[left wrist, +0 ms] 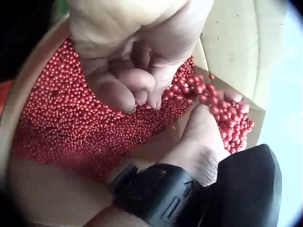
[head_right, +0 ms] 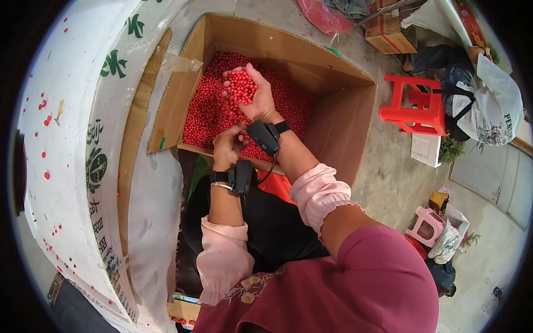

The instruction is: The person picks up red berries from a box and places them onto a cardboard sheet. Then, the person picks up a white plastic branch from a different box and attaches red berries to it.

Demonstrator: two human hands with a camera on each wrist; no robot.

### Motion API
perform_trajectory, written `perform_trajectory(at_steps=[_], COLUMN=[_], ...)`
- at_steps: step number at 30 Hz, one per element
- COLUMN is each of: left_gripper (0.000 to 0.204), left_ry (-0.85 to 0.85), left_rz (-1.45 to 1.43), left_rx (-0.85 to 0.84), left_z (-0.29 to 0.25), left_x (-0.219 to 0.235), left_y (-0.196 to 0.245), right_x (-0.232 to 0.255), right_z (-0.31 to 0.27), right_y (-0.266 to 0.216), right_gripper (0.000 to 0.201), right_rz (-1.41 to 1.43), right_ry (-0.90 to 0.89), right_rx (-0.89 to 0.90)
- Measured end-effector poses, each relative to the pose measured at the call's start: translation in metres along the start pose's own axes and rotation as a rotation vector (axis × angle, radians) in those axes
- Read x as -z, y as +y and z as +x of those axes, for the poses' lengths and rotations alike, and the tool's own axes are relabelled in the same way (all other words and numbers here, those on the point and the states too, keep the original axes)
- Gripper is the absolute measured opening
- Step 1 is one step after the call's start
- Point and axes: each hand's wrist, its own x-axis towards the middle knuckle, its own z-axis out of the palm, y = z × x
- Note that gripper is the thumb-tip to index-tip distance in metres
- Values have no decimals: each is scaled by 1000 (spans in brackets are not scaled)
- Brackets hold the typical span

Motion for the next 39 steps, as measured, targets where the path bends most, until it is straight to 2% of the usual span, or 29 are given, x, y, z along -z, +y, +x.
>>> perform_trajectory(at_steps=[6, 12, 15, 16, 19, 22, 25, 26, 29, 31, 33, 34, 36, 37, 38, 39], left_gripper=[11, 10, 10, 10, 11, 11, 12, 13, 14, 14, 13, 13, 13, 13, 13, 13], left_ry=[5, 26, 138, 139, 236, 245, 247, 252, 252, 225, 222, 227, 240, 233, 225, 216], left_rz=[-34, 30, 117, 117, 190, 182, 158, 137, 102, 76, 66, 59, 56, 52, 48, 43], left_rx=[38, 3, -180, -180, -335, -389, -422, -426, -440, -461, -468, -468, -458, -469, -484, -502], left_z=[-1, -4, -1, 0, 1, 2, 4, 5, 4, 1, -2, -4, -6, -6, -5, -4], left_x=[-2, -5, -7, -7, -8, -7, -8, -8, -5, -8, -13, -13, -11, -11, -12, -12], left_y=[2, 3, 0, -1, -2, -2, -1, -1, 0, 3, 7, 8, 4, 3, 4, 5], right_x=[-1, -21, -28, -29, -29, -28, -30, -28, -14, 35, 119, 145, 191, 194, 196, 182], right_z=[-8, -22, -21, -21, -17, -17, -22, -22, -20, -12, -4, 2, 7, 7, 12, 20], right_y=[-9, -10, -9, -8, -9, -9, -9, -11, -23, -32, -42, -38, -31, -29, -27, -23], right_gripper=[29, 26, 25, 24, 25, 26, 28, 28, 30, 34, 45, 45, 50, 53, 53, 52], right_rz=[-79, -244, -368, -440, -567, -679, -929, -929, -844, -871, -1332, -1332, -1480, -1550, -1547, -1267], right_ry=[66, -14, -41, -46, -66, -87, -245, -243, 82, 514, 739, 738, 912, 1000, 1001, 1072], right_rx=[77, 95, 133, 157, 207, 251, 242, 241, 253, 231, 253, 246, 290, 318, 317, 186])
